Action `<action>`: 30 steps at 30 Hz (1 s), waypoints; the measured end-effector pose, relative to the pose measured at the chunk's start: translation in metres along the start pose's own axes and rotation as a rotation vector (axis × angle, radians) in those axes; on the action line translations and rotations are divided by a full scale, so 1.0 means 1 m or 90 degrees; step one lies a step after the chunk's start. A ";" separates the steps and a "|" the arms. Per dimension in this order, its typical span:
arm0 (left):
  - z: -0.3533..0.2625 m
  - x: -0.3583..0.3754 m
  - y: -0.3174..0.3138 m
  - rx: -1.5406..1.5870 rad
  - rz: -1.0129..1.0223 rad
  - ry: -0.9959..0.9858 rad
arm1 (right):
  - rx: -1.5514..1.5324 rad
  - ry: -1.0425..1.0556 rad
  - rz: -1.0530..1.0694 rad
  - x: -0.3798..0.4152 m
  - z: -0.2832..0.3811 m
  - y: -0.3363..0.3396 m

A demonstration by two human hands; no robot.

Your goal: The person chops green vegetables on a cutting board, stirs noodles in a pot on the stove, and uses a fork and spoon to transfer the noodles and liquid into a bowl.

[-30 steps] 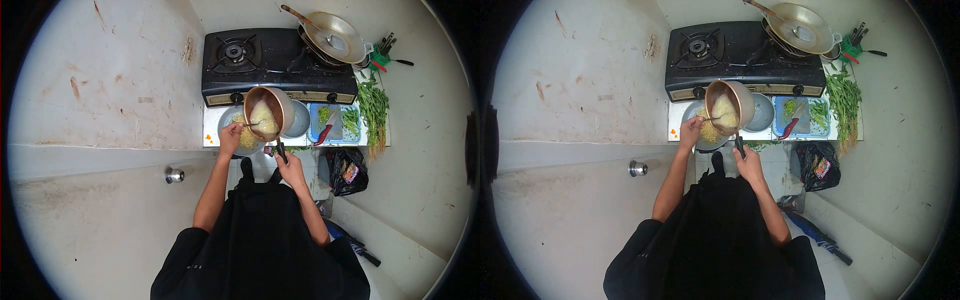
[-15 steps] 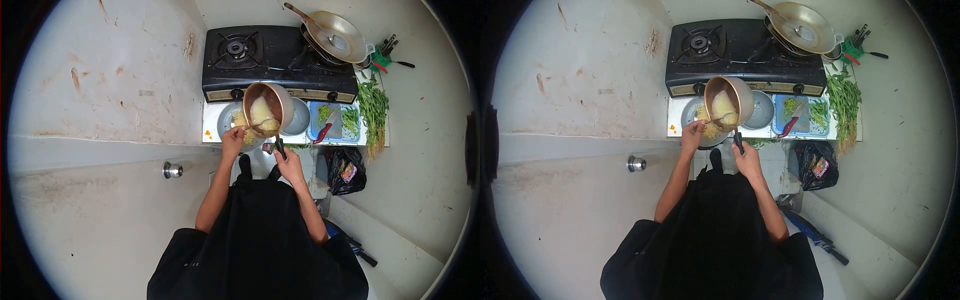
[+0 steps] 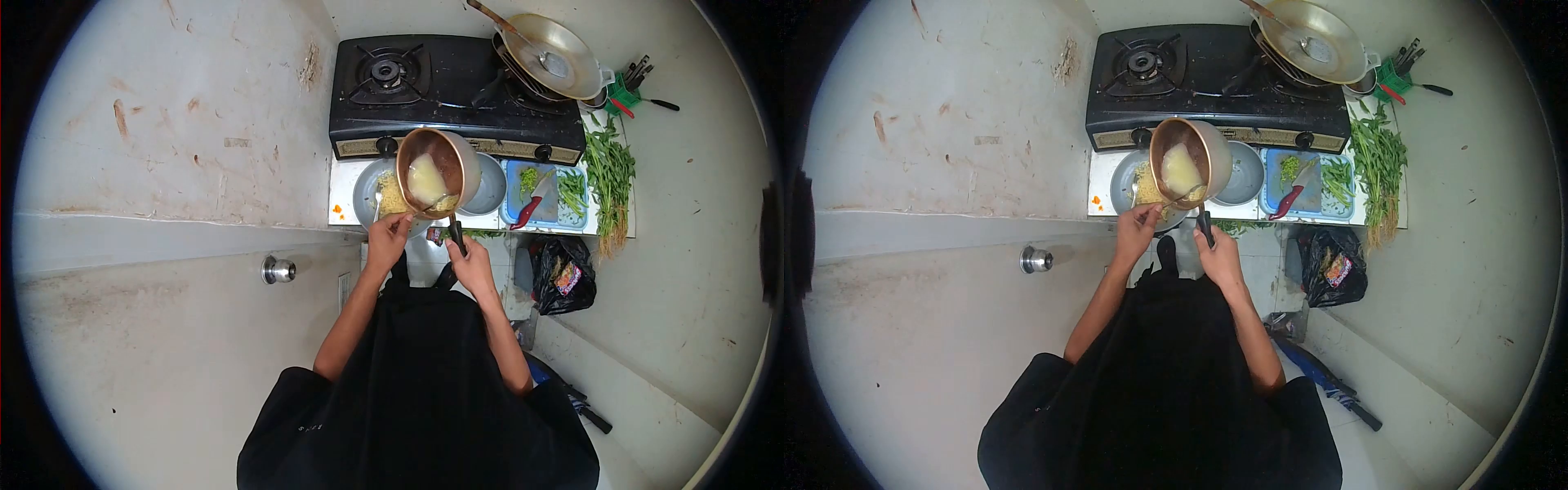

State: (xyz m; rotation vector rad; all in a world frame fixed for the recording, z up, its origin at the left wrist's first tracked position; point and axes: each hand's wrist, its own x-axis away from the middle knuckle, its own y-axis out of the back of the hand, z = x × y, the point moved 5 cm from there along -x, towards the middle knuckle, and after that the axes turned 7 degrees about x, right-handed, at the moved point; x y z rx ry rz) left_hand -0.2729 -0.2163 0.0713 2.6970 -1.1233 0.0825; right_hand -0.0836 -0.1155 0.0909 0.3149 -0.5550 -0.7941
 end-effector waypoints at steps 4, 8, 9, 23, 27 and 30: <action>-0.010 0.007 -0.002 -0.058 -0.003 -0.025 | -0.006 0.002 0.002 0.002 0.003 0.002; -0.011 0.007 -0.003 -0.006 -0.001 -0.017 | -0.011 0.008 -0.007 0.001 0.004 0.001; -0.014 0.007 -0.003 -0.016 0.000 -0.015 | -0.010 0.008 -0.007 0.001 0.005 0.001; -0.002 -0.012 0.008 0.271 -0.008 0.228 | -0.010 0.055 -0.005 0.000 -0.002 -0.008; -0.003 -0.016 0.025 0.296 -0.034 0.235 | -0.033 0.037 0.001 0.002 0.000 -0.008; -0.008 -0.018 0.042 0.305 -0.074 0.207 | -0.037 0.036 -0.006 0.004 0.004 -0.005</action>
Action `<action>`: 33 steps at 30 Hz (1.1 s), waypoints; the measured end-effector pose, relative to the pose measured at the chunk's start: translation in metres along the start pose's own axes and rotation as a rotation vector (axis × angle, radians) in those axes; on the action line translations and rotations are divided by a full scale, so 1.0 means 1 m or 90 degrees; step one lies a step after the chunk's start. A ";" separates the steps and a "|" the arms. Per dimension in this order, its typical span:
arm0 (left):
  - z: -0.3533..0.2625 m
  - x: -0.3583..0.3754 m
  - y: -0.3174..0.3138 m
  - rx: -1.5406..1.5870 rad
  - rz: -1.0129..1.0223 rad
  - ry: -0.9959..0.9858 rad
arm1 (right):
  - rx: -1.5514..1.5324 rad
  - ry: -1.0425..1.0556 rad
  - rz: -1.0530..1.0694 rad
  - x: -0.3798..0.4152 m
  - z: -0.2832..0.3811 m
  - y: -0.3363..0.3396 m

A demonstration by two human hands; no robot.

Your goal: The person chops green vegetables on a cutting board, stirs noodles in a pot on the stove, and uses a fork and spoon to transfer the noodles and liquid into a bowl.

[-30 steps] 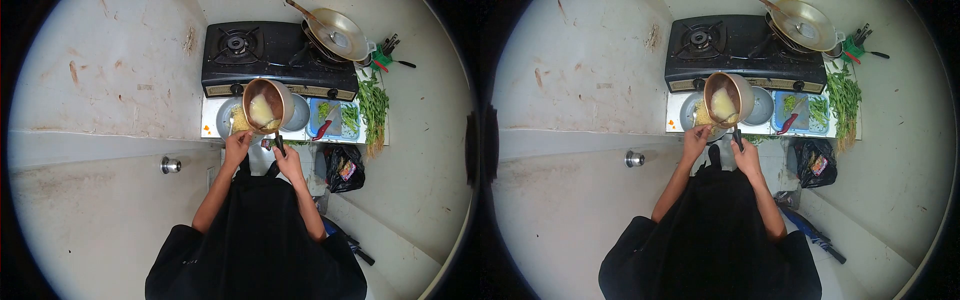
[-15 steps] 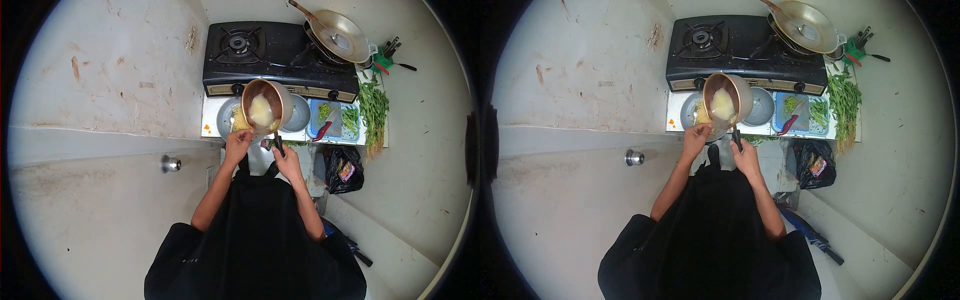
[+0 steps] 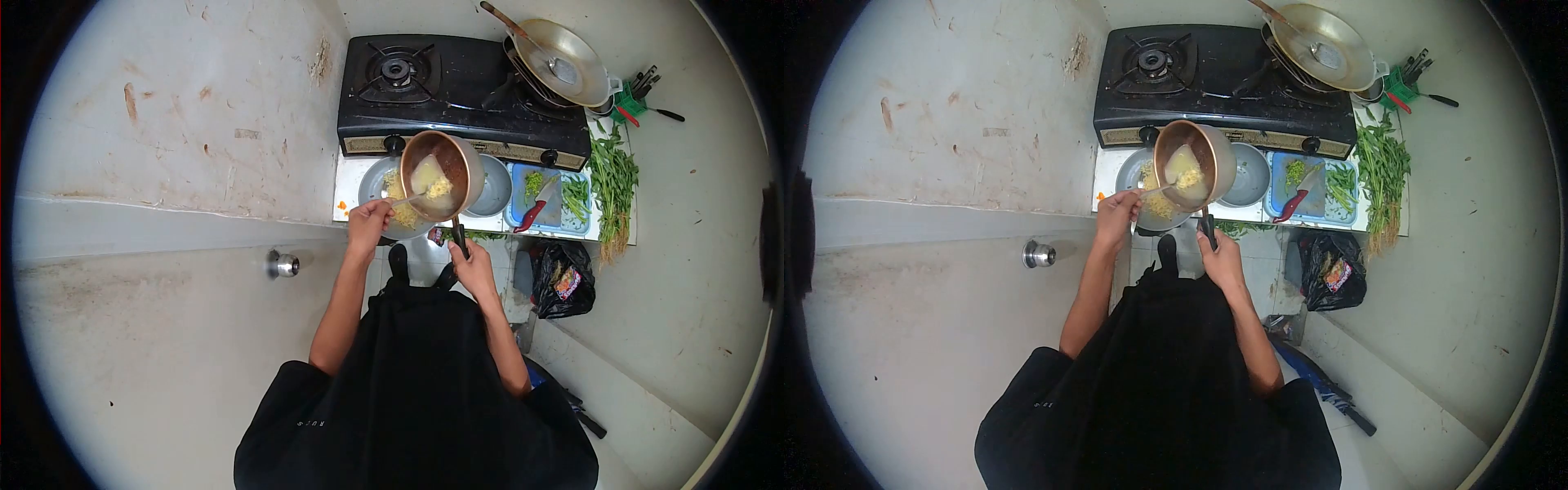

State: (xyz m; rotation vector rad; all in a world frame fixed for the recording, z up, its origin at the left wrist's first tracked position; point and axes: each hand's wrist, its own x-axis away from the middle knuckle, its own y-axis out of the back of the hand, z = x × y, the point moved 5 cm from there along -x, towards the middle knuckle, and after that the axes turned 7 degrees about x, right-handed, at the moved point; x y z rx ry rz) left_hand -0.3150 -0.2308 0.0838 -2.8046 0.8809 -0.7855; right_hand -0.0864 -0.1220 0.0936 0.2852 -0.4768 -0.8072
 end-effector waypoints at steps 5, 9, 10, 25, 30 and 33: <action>-0.030 0.005 0.021 -0.078 -0.052 -0.020 | 0.016 -0.027 -0.004 0.000 -0.001 0.005; -0.035 0.001 0.034 -0.131 -0.104 -0.146 | 0.055 -0.072 0.021 -0.001 -0.006 0.008; -0.036 0.000 0.036 -0.185 -0.121 -0.191 | 0.050 -0.074 0.022 -0.001 -0.006 0.009; -0.074 0.027 -0.004 -0.419 -0.115 -0.645 | 0.029 -0.042 0.001 0.002 0.006 0.008; -0.083 0.012 -0.032 -0.474 -0.004 -0.654 | 0.012 -0.037 0.007 0.005 0.007 0.005; -0.082 -0.003 -0.046 -0.523 0.033 -0.648 | 0.021 -0.038 0.007 0.006 0.006 0.005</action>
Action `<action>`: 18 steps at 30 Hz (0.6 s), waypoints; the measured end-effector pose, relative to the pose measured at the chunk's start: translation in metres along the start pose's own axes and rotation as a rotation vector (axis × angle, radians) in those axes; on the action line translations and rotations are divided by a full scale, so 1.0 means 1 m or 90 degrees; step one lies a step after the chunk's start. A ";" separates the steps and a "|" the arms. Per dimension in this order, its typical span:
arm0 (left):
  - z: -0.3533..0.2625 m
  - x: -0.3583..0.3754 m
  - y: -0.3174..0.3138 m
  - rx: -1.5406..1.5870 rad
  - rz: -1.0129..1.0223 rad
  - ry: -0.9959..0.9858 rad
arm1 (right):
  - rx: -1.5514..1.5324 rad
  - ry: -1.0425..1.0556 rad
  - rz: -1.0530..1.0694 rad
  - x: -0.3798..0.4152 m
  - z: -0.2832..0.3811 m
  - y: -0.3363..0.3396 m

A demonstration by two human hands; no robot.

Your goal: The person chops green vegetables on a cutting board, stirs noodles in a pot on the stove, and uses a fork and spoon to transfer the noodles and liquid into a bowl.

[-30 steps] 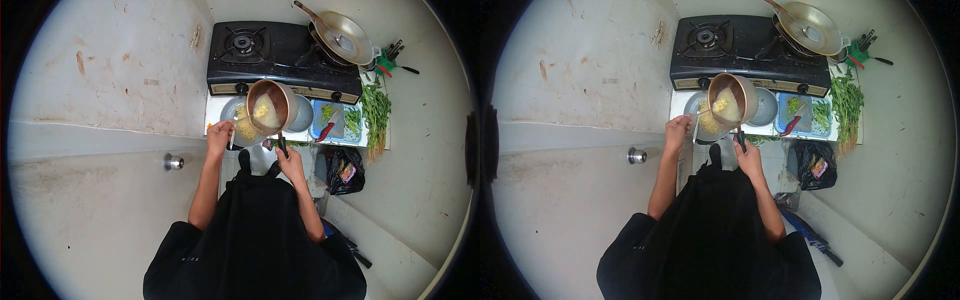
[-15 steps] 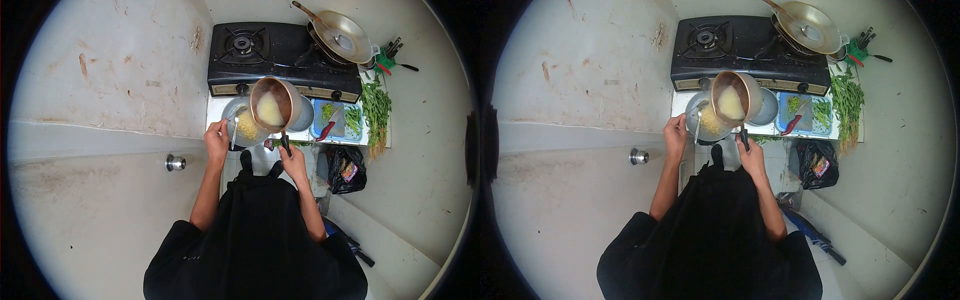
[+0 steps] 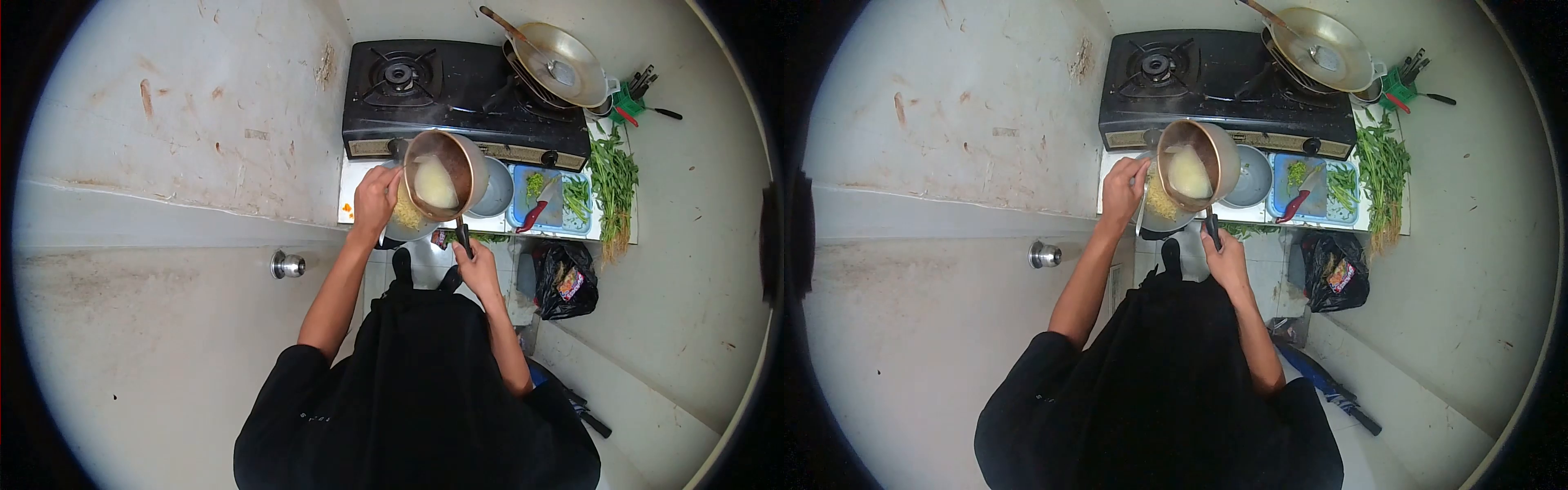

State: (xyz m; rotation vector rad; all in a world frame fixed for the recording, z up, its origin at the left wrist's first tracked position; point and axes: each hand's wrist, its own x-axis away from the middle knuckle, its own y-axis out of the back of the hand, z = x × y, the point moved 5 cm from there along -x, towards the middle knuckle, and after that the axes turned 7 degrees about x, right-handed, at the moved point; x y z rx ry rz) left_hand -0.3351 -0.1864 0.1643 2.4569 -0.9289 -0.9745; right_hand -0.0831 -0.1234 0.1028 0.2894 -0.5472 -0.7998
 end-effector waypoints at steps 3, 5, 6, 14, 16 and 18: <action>0.008 -0.009 -0.013 -0.022 0.040 -0.004 | 0.011 -0.011 0.001 0.002 0.000 0.000; 0.013 -0.012 -0.019 -0.029 0.055 -0.015 | 0.011 0.023 -0.006 0.003 0.002 0.000; 0.013 -0.014 -0.022 -0.034 0.062 -0.008 | 0.011 0.022 -0.008 0.003 0.000 0.000; 0.024 -0.027 -0.027 -0.055 0.087 0.032 | 0.021 0.029 -0.001 0.005 -0.003 -0.002; 0.028 -0.030 -0.027 -0.064 0.085 0.056 | 0.031 0.027 0.000 0.005 -0.001 -0.002; 0.032 -0.033 -0.027 -0.068 0.092 0.074 | 0.041 0.024 0.002 0.006 0.000 -0.002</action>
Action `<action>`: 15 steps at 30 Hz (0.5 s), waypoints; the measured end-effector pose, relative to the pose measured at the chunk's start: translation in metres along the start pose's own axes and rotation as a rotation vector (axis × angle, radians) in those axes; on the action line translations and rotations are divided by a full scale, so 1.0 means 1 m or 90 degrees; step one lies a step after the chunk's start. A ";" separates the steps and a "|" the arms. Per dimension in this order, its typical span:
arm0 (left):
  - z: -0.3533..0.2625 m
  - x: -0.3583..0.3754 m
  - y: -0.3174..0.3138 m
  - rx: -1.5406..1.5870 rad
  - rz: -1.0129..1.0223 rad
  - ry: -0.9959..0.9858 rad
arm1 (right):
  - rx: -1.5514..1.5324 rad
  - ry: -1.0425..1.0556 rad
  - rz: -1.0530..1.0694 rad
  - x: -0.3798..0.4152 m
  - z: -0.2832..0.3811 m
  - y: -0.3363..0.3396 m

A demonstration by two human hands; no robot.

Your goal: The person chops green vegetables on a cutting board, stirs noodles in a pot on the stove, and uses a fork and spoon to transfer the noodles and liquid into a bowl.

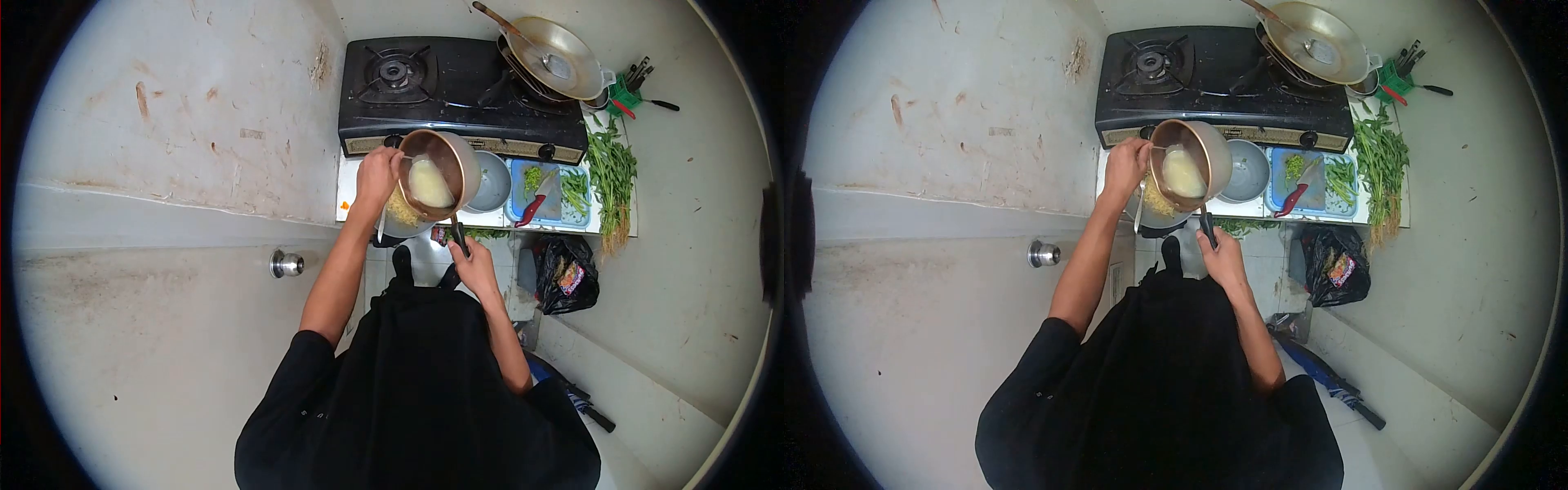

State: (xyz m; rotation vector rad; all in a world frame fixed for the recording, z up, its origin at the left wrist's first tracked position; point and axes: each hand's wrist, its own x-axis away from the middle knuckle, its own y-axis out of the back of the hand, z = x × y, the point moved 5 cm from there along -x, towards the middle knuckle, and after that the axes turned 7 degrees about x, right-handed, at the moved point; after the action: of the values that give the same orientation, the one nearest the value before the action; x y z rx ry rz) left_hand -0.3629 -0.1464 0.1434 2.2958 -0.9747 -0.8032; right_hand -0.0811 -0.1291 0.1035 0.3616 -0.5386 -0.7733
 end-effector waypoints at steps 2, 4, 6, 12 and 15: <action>0.003 -0.002 -0.001 -0.002 0.009 0.016 | -0.018 0.011 -0.002 0.000 0.001 0.000; 0.008 -0.002 0.000 0.034 -0.010 0.032 | -0.016 0.006 0.000 0.000 0.002 0.000; 0.013 -0.003 0.000 0.042 0.002 0.050 | -0.014 0.001 0.002 0.001 0.002 0.000; 0.023 -0.001 -0.002 0.065 0.030 0.126 | -0.013 0.009 -0.002 0.002 0.004 0.001; 0.027 0.001 -0.005 0.079 0.045 0.146 | -0.008 -0.001 0.012 0.003 0.009 0.003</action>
State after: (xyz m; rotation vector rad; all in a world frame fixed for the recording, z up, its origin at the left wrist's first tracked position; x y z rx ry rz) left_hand -0.3788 -0.1499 0.1211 2.3801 -1.0176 -0.4493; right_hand -0.0824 -0.1305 0.1134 0.3435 -0.5372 -0.7586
